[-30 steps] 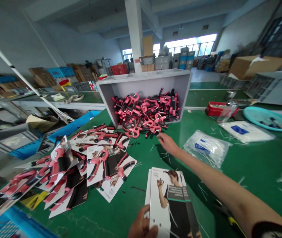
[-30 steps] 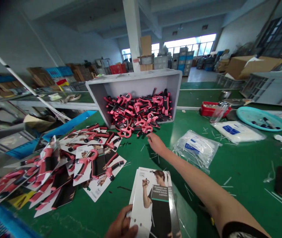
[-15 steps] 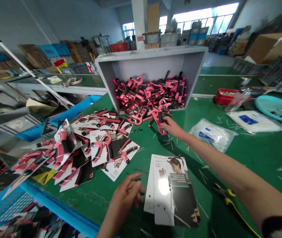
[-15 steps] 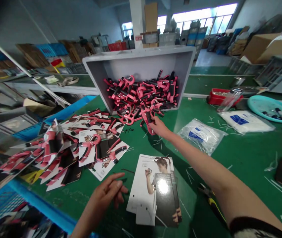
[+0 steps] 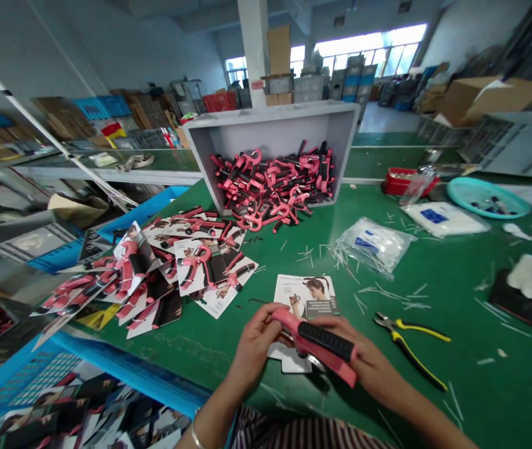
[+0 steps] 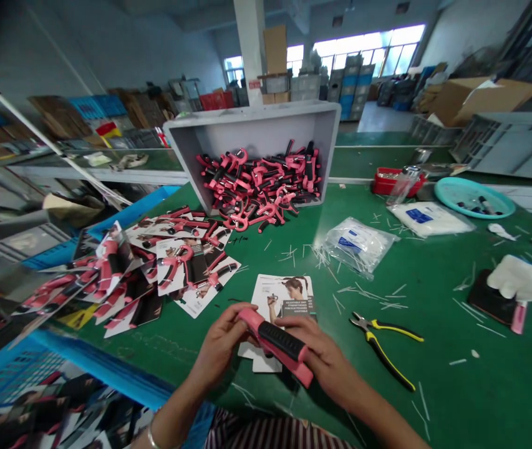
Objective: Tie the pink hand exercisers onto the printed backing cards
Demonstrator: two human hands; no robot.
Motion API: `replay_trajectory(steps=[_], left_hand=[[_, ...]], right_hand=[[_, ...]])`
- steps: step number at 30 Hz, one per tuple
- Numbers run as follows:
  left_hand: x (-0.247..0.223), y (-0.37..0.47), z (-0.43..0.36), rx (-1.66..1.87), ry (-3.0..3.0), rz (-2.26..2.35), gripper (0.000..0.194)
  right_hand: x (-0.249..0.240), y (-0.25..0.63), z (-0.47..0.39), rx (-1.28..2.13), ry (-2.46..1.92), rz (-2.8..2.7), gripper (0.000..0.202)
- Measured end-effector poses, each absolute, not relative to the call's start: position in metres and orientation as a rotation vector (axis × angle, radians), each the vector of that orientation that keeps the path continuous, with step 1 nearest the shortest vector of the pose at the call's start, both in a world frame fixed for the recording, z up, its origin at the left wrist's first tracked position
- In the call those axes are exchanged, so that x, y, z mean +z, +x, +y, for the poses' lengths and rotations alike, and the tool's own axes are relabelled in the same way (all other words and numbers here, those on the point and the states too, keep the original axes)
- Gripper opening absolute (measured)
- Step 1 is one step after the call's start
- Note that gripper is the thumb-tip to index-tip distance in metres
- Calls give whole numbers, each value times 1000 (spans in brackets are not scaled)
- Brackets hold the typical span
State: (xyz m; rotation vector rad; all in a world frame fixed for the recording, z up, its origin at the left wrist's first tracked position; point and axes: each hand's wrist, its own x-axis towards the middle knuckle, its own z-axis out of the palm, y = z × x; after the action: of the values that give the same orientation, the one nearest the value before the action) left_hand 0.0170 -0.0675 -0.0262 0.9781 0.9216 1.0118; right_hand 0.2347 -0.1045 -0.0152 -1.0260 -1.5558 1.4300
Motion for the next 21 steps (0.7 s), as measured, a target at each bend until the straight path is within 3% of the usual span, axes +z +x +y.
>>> replay_trajectory(steps=[4, 12, 21], left_hand=[[-4, 6, -41, 737, 1387, 993, 28], [39, 31, 10, 193, 2160, 706, 22], [8, 32, 34, 383, 2008, 935, 38]], right_hand=[[-23, 250, -113, 1852, -988, -1140, 56], [-14, 247, -103, 1793, -1178, -1347, 43], [-35, 244, -65, 1796, -1224, -1384, 38]])
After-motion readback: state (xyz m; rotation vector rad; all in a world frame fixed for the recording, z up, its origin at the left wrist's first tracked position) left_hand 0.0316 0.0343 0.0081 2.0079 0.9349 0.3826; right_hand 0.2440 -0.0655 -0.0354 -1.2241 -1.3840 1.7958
